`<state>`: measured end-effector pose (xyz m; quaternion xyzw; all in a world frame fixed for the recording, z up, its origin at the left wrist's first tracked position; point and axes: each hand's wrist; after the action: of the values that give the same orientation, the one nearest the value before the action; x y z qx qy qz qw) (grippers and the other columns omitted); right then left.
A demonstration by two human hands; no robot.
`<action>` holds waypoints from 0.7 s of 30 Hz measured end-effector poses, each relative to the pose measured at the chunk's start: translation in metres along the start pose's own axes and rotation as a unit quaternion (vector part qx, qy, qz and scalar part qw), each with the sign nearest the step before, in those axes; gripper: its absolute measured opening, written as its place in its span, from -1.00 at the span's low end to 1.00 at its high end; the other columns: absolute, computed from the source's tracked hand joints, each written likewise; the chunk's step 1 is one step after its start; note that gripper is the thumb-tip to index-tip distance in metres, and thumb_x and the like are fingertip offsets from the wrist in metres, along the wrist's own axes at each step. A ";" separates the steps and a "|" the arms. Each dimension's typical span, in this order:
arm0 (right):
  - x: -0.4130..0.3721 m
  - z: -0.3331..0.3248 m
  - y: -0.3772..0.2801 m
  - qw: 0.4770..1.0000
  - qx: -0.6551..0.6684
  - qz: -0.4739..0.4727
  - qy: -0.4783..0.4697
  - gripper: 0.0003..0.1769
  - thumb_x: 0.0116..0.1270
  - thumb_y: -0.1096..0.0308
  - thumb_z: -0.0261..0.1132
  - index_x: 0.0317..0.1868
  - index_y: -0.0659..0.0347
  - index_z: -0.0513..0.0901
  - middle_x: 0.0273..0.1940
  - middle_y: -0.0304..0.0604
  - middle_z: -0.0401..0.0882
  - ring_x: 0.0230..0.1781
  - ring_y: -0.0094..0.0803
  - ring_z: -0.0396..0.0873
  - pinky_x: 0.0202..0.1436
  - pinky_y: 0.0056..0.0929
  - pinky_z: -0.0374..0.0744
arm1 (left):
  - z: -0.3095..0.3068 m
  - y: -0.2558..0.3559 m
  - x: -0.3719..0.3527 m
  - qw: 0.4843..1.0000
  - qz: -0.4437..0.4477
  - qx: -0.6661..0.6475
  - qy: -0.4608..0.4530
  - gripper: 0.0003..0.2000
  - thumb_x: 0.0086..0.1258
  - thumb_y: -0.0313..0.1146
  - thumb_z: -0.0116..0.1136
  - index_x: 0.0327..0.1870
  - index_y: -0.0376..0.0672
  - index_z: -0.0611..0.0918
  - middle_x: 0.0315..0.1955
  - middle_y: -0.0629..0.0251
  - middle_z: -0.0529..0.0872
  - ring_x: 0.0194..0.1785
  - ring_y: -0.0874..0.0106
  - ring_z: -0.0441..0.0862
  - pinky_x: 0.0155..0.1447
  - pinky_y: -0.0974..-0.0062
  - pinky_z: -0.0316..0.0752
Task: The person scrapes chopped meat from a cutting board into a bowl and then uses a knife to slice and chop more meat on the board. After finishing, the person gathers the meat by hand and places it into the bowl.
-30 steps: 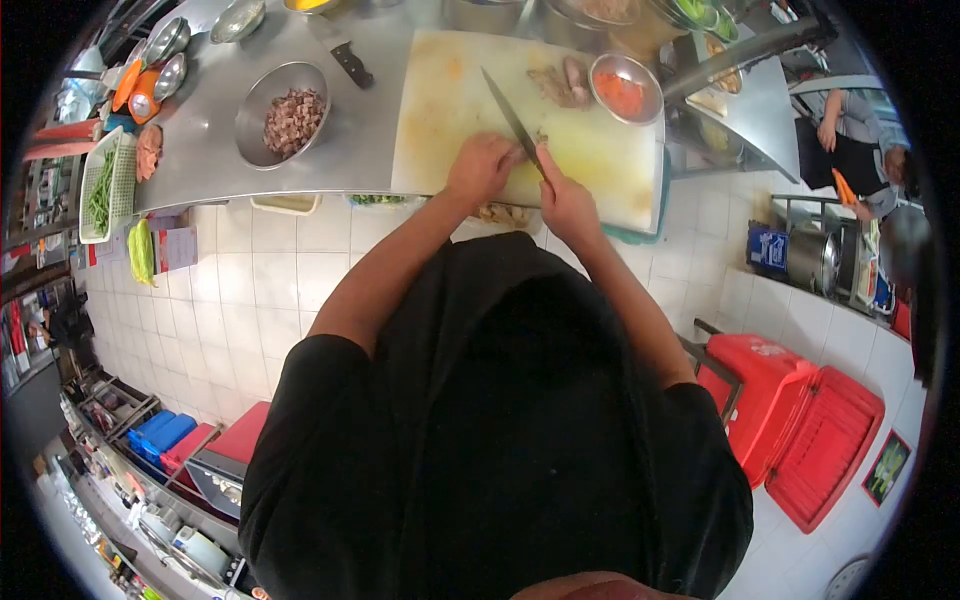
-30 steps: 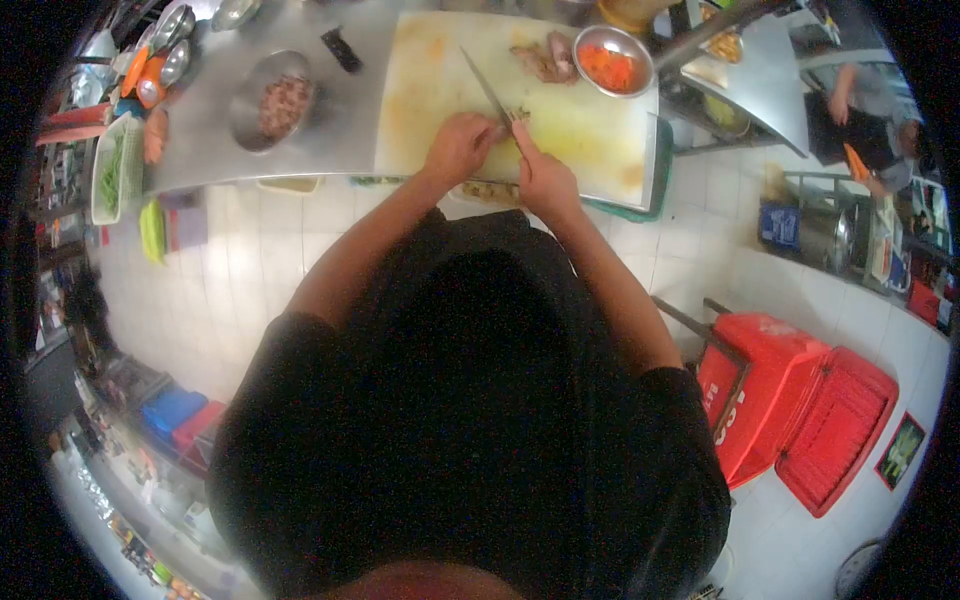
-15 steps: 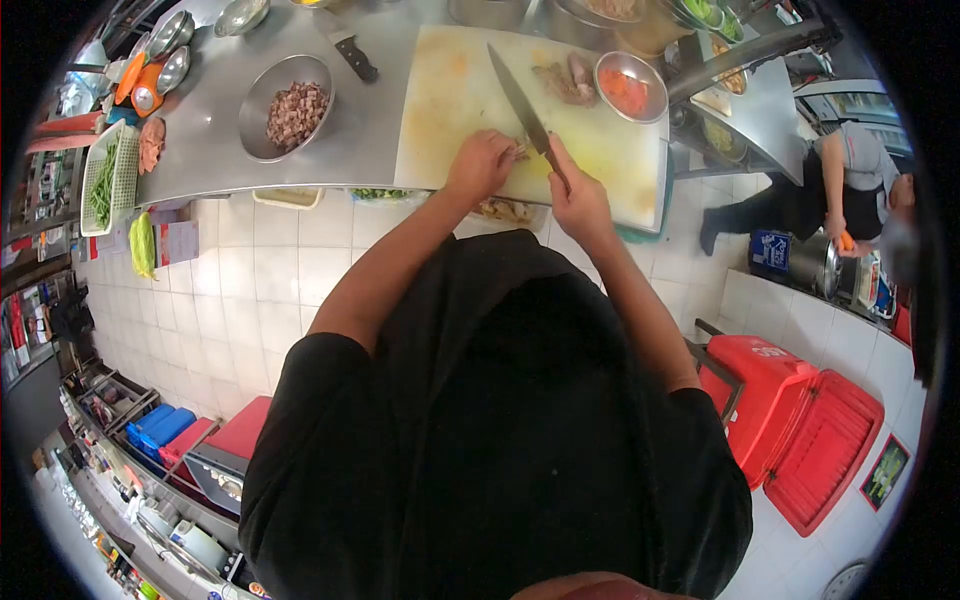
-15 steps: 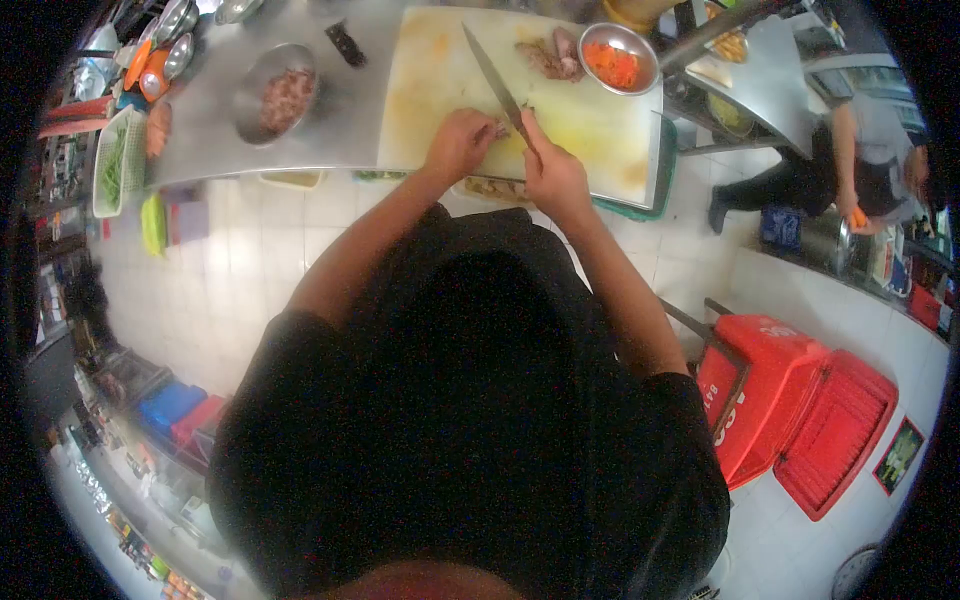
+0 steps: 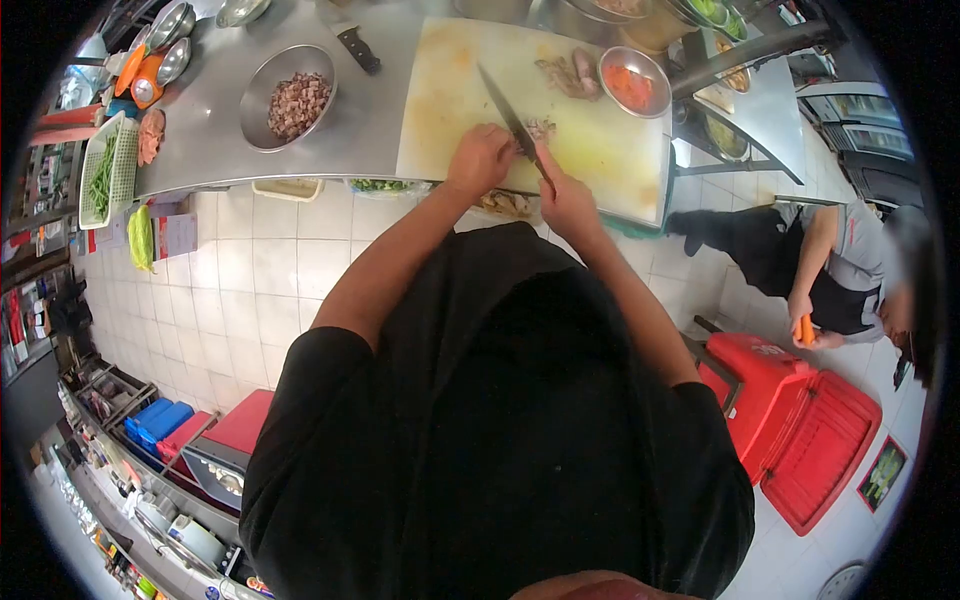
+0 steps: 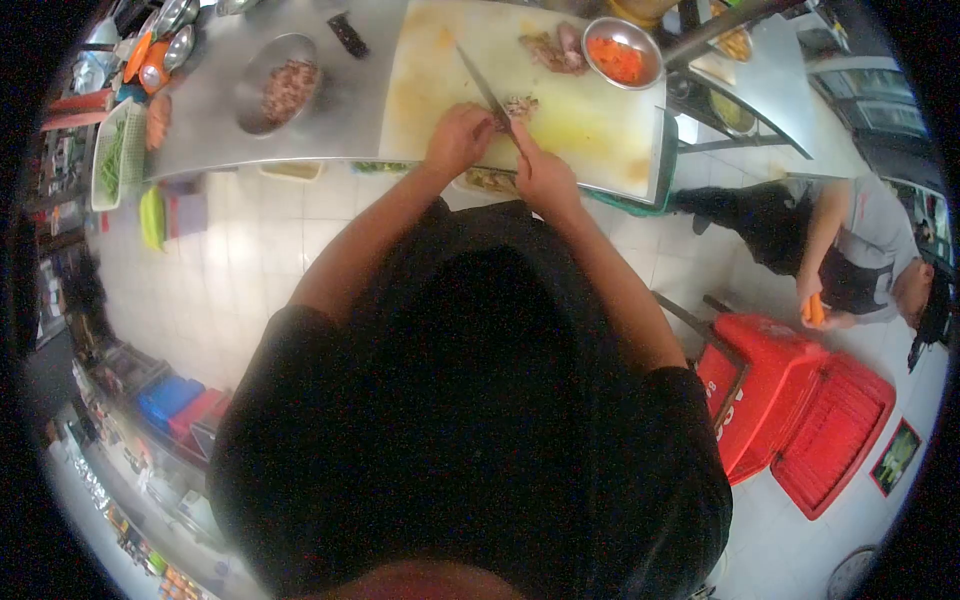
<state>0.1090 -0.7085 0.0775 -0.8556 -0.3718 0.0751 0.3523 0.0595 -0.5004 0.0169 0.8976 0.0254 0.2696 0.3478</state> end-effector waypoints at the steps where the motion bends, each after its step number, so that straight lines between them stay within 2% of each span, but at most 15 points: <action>1: 0.004 0.005 0.002 0.999 -0.015 0.019 -0.025 -0.31 0.47 0.40 0.26 0.61 -0.09 0.45 -0.29 0.23 0.72 -0.26 0.21 0.72 -0.12 0.09 0.66 | 0.000 -0.001 0.002 1.000 -0.001 -0.002 -0.005 -0.92 0.31 -0.45 0.36 -0.23 -0.18 0.71 -0.31 0.10 0.71 -0.12 -0.02 0.65 0.02 0.04 0.55; 4: 0.013 -0.008 -0.009 0.999 -0.016 0.018 -0.030 -0.32 0.46 0.42 0.27 0.59 -0.07 0.48 -0.27 0.24 0.73 -0.22 0.21 0.73 -0.09 0.05 0.68 | -0.003 0.001 -0.010 1.000 -0.019 0.002 -0.020 -0.93 0.32 -0.44 0.36 -0.25 -0.19 0.72 -0.32 0.10 0.71 -0.12 0.00 0.65 0.00 0.04 0.55; 7: 0.012 -0.032 -0.032 1.000 0.012 -0.007 0.005 -0.32 0.53 0.45 0.23 0.64 0.03 0.39 0.07 0.22 0.77 0.00 0.18 0.77 0.13 -0.08 0.68 | -0.007 0.001 -0.006 1.000 -0.024 0.015 -0.010 -0.93 0.35 -0.42 0.37 -0.25 -0.19 0.73 -0.33 0.09 0.70 -0.13 0.01 0.66 -0.01 0.05 0.56; 10: 0.008 -0.049 -0.058 0.996 0.066 -0.005 0.050 -0.33 0.54 0.45 0.22 0.64 0.04 0.40 0.08 0.21 0.77 -0.01 0.17 0.78 0.13 -0.07 0.68 | -0.010 0.001 -0.006 1.000 -0.014 0.004 0.003 -0.93 0.36 -0.41 0.37 -0.25 -0.18 0.73 -0.33 0.09 0.70 -0.12 0.00 0.67 -0.01 0.04 0.56; 11: 0.008 -0.043 -0.055 0.993 0.077 -0.035 0.087 -0.31 0.48 0.44 0.25 0.61 -0.07 0.46 -0.24 0.24 0.75 -0.19 0.23 0.74 -0.05 0.03 0.69 | -0.011 0.001 -0.005 1.000 -0.012 0.002 0.006 -0.93 0.36 -0.40 0.37 -0.25 -0.18 0.74 -0.33 0.09 0.70 -0.12 0.01 0.67 -0.01 0.04 0.56; 14: -0.001 -0.002 0.003 0.995 -0.066 0.043 -0.053 -0.29 0.48 0.44 0.24 0.63 -0.06 0.41 -0.21 0.27 0.75 -0.18 0.23 0.74 -0.04 0.09 0.67 | -0.009 0.000 -0.006 1.000 -0.010 -0.001 -0.001 -0.93 0.35 -0.41 0.37 -0.26 -0.18 0.73 -0.32 0.08 0.71 -0.11 -0.01 0.67 0.00 0.04 0.56; 17: 0.007 -0.004 -0.002 0.997 -0.040 0.041 -0.056 -0.28 0.50 0.47 0.26 0.65 -0.04 0.40 0.10 0.28 0.73 0.07 0.26 0.72 0.13 -0.08 0.67 | -0.009 -0.005 -0.002 1.000 -0.004 0.012 0.007 -0.95 0.32 -0.44 0.36 -0.27 -0.18 0.73 -0.32 0.09 0.72 -0.12 -0.02 0.67 0.02 0.04 0.57; 20: 0.011 -0.023 -0.025 0.999 0.012 0.037 -0.029 -0.29 0.50 0.46 0.26 0.64 -0.03 0.40 0.12 0.28 0.73 0.09 0.25 0.71 0.14 -0.09 0.67 | -0.010 -0.003 -0.003 1.000 -0.016 0.013 -0.007 -0.96 0.30 -0.46 0.35 -0.28 -0.17 0.74 -0.31 0.10 0.73 -0.12 -0.03 0.67 0.03 0.03 0.57; 21: 0.011 -0.026 -0.031 0.998 0.024 -0.042 0.040 -0.27 0.47 0.43 0.24 0.64 -0.06 0.39 -0.18 0.30 0.74 -0.18 0.27 0.73 -0.05 0.14 0.65 | -0.011 -0.002 -0.006 0.999 -0.027 0.011 -0.014 -0.96 0.29 -0.47 0.35 -0.28 -0.17 0.74 -0.31 0.10 0.73 -0.13 -0.03 0.67 0.03 0.03 0.57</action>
<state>0.1083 -0.7003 0.1186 -0.8327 -0.3911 0.0350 0.3905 0.0493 -0.4939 0.0197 0.9042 0.0480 0.2470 0.3450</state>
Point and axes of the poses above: each hand's wrist, its own x-axis towards the middle knuckle, its own z-axis out of the palm, y = z × x
